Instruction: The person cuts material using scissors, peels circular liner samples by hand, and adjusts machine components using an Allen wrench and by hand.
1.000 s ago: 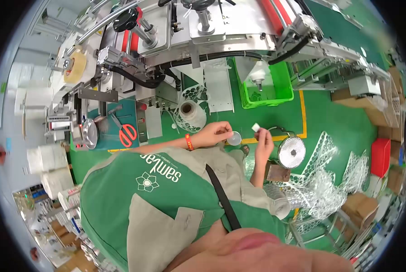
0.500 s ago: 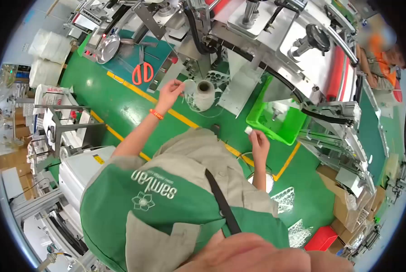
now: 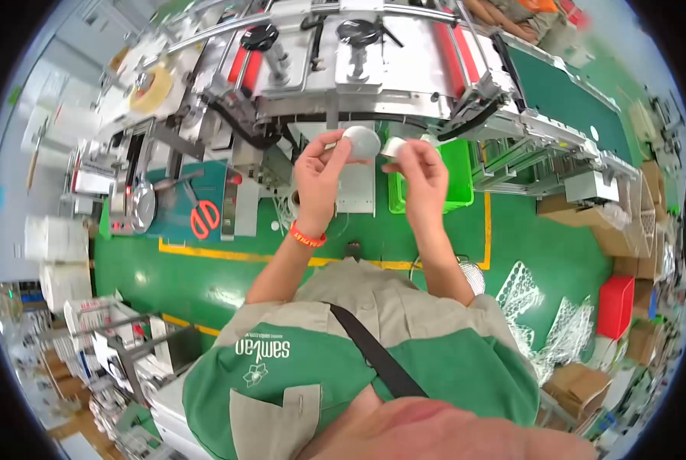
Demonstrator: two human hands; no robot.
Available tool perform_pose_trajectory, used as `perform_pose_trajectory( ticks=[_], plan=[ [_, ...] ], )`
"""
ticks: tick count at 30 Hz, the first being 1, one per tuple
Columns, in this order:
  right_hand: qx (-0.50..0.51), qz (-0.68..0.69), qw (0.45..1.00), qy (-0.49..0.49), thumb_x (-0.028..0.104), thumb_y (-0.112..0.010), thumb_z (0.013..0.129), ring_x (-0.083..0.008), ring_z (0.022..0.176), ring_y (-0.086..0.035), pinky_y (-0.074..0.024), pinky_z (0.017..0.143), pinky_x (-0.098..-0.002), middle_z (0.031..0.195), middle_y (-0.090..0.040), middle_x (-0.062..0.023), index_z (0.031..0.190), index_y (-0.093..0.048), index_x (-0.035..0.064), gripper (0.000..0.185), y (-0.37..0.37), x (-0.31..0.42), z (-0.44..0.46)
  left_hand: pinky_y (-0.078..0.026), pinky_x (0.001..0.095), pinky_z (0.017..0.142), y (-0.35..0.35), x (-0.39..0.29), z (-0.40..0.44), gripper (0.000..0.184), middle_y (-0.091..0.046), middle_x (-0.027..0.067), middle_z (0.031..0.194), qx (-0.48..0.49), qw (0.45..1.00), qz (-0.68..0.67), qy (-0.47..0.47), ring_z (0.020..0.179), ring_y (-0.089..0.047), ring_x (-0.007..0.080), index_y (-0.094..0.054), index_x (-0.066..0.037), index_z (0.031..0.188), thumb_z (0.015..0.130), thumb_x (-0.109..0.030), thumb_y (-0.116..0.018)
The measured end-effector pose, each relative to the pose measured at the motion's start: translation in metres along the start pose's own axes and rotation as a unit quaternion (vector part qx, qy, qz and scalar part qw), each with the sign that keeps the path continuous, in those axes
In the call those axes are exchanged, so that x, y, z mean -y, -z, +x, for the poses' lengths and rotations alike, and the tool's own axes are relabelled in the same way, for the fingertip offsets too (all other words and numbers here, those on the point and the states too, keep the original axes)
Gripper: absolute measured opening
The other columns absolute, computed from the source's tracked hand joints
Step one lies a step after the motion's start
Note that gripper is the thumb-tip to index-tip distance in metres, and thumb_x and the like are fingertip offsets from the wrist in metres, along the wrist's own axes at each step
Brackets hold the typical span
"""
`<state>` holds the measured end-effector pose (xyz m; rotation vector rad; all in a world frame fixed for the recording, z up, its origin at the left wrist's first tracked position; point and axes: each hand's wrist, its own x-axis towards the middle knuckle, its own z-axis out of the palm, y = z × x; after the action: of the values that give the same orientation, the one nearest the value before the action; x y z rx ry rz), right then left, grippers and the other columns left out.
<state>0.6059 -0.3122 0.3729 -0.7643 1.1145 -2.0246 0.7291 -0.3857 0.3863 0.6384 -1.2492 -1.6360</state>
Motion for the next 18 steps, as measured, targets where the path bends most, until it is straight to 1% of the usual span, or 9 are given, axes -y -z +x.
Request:
perform_pose_trajectory(
  ticks=[2, 3, 4, 5, 7, 8, 10, 11, 18],
  plan=[
    [-0.017, 0.073, 0.997, -0.007, 0.008, -0.054, 0.089, -0.0109, 0.081, -0.058, -0.0486, 0.067, -0.0257, 0.088, -0.061, -0.005, 0.093, -0.059, 0.0, 0.01, 0.011, 0.018, 0.001, -0.045, 0.0324, 0.083, 0.003, 0.015, 0.01, 0.02, -0.062, 0.005, 0.092, 0.095, 0.97, -0.209, 0.078, 0.086, -0.059, 0.0168, -0.054, -0.005, 0.108, 0.094, -0.017, -0.044],
    [0.014, 0.09, 0.996, -0.009, 0.008, -0.053, 0.089, -0.0107, 0.085, -0.056, -0.0467, 0.072, -0.0258, 0.094, -0.06, -0.0063, 0.092, -0.058, 0.0001, 0.01, 0.016, 0.028, 0.0, -0.045, 0.0324, 0.083, -0.001, 0.014, 0.01, 0.02, -0.062, 0.005, 0.092, 0.101, 0.969, -0.208, 0.083, 0.086, -0.059, 0.0168, -0.054, -0.005, 0.108, 0.094, -0.017, -0.044],
    [0.008, 0.09, 0.996, -0.006, 0.008, -0.053, 0.089, -0.0107, 0.085, -0.056, -0.0467, 0.072, -0.0258, 0.094, -0.06, -0.0063, 0.092, -0.058, 0.0001, 0.01, 0.018, 0.034, -0.001, -0.043, 0.0317, 0.084, -0.008, 0.013, 0.012, 0.021, -0.058, 0.001, 0.092, 0.193, 0.921, -0.311, 0.136, 0.088, -0.055, 0.0143, -0.052, -0.008, 0.108, 0.095, -0.019, -0.042],
    [0.048, 0.022, 0.997, 0.055, 0.008, -0.053, 0.089, -0.0108, 0.087, -0.055, -0.0451, 0.074, -0.0257, 0.099, -0.058, -0.007, 0.091, -0.058, -0.0005, 0.01, 0.02, 0.038, -0.001, -0.04, 0.0309, 0.086, -0.015, 0.011, 0.014, 0.021, -0.055, -0.003, 0.091, 0.281, 0.849, -0.407, 0.186, 0.091, -0.051, 0.0118, -0.051, -0.01, 0.109, 0.096, -0.022, -0.04],
    [0.092, -0.089, 0.984, 0.127, 0.008, -0.056, 0.086, -0.0138, 0.093, -0.053, -0.0408, 0.081, -0.0262, 0.11, -0.053, -0.0085, 0.088, -0.058, -0.0003, 0.009, 0.019, 0.05, -0.004, -0.039, 0.031, 0.086, -0.03, 0.009, 0.012, 0.022, -0.054, -0.0036, 0.092, 0.275, 0.856, -0.379, 0.22, 0.089, -0.05, 0.0118, -0.05, -0.011, 0.11, 0.096, -0.024, -0.037],
    [0.086, -0.093, 0.984, 0.129, 0.008, -0.056, 0.086, -0.0138, 0.093, -0.053, -0.0408, 0.081, -0.0262, 0.11, -0.053, -0.0085, 0.088, -0.058, -0.0003, 0.009, 0.02, 0.054, -0.003, -0.038, 0.0311, 0.086, -0.038, 0.009, 0.01, 0.024, -0.053, -0.0043, 0.093, 0.267, 0.864, -0.348, 0.247, 0.088, -0.049, 0.0119, -0.048, -0.012, 0.111, 0.097, -0.025, -0.034],
    [0.086, -0.262, 0.934, 0.227, 0.008, -0.059, 0.083, -0.0182, 0.096, -0.053, -0.04, 0.084, -0.0291, 0.108, -0.053, -0.0089, 0.086, -0.059, 0.0017, 0.007, 0.024, 0.061, -0.002, -0.038, 0.031, 0.085, -0.053, 0.006, 0.003, 0.028, -0.053, -0.0033, 0.095, 0.257, 0.861, -0.346, 0.271, 0.087, -0.049, 0.0119, -0.048, -0.012, 0.112, 0.097, -0.028, -0.032],
    [0.063, -0.233, 0.951, 0.192, 0.009, -0.062, 0.08, -0.0221, 0.099, -0.052, -0.0392, 0.087, -0.032, 0.107, -0.053, -0.0097, 0.085, -0.06, 0.0032, 0.007, 0.024, 0.061, -0.005, -0.038, 0.0309, 0.085, -0.059, 0.003, 0.004, 0.031, -0.053, -0.0023, 0.097, 0.246, 0.862, -0.338, 0.285, 0.087, -0.049, 0.0119, -0.049, -0.012, 0.112, 0.098, -0.031, -0.029],
    [-0.001, -0.246, 0.954, 0.17, 0.009, -0.06, 0.082, -0.0214, 0.1, -0.051, -0.0402, 0.087, -0.0338, 0.108, -0.053, -0.011, 0.085, -0.059, 0.0022, 0.007, 0.038, 0.055, -0.012, -0.037, 0.0307, 0.083, -0.079, -0.008, -0.004, 0.046, -0.053, 0.0005, 0.101, 0.253, 0.868, -0.313, 0.293, 0.087, -0.047, 0.0122, -0.044, -0.005, 0.122, 0.098, -0.04, -0.025]
  ],
)
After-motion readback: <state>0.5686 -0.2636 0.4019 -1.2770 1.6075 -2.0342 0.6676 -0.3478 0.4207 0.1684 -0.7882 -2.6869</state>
